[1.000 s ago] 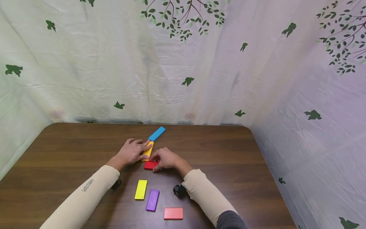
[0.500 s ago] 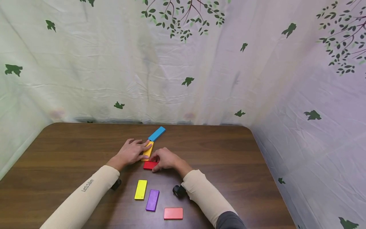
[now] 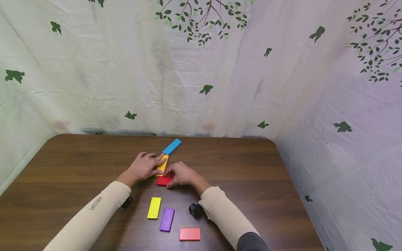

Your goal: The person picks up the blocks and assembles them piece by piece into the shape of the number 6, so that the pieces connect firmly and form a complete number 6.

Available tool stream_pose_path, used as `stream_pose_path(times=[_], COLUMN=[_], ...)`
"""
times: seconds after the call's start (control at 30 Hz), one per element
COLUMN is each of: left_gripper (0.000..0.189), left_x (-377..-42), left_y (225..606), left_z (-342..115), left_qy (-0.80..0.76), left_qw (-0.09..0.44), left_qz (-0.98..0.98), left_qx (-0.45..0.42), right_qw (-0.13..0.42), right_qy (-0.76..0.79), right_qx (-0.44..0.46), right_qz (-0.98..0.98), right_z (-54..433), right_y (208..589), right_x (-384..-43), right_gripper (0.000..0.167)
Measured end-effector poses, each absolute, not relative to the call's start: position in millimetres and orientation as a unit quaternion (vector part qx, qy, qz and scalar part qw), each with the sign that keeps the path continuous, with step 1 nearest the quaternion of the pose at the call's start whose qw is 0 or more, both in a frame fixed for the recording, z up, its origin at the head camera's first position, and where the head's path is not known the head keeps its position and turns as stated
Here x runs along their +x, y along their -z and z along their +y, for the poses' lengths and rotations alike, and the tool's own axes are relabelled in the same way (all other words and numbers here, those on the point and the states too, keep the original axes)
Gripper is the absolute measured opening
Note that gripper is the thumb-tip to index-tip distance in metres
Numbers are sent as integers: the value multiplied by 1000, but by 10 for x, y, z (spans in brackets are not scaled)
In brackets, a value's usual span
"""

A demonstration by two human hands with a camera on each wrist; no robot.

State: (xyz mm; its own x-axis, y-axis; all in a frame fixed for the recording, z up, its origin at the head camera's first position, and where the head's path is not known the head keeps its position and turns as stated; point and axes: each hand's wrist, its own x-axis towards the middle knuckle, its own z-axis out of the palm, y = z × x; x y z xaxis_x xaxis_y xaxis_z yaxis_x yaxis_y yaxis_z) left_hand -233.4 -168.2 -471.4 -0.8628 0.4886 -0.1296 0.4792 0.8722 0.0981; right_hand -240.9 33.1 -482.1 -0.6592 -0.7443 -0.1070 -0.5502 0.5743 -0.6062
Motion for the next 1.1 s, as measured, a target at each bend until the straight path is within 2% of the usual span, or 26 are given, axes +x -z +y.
stream_pose_path(times=[1.1], left_gripper=[63], left_x=[-2344], left_y=[4744], left_z=[-1691], left_qy=[-35], left_qw=[70], left_qz=[964], left_qx=[254], right_qw=[175], right_qy=[271], right_qx=[-373], right_qz=[870], right_z=[332], right_y=[4789], right_x=[-2386], right_gripper=[36])
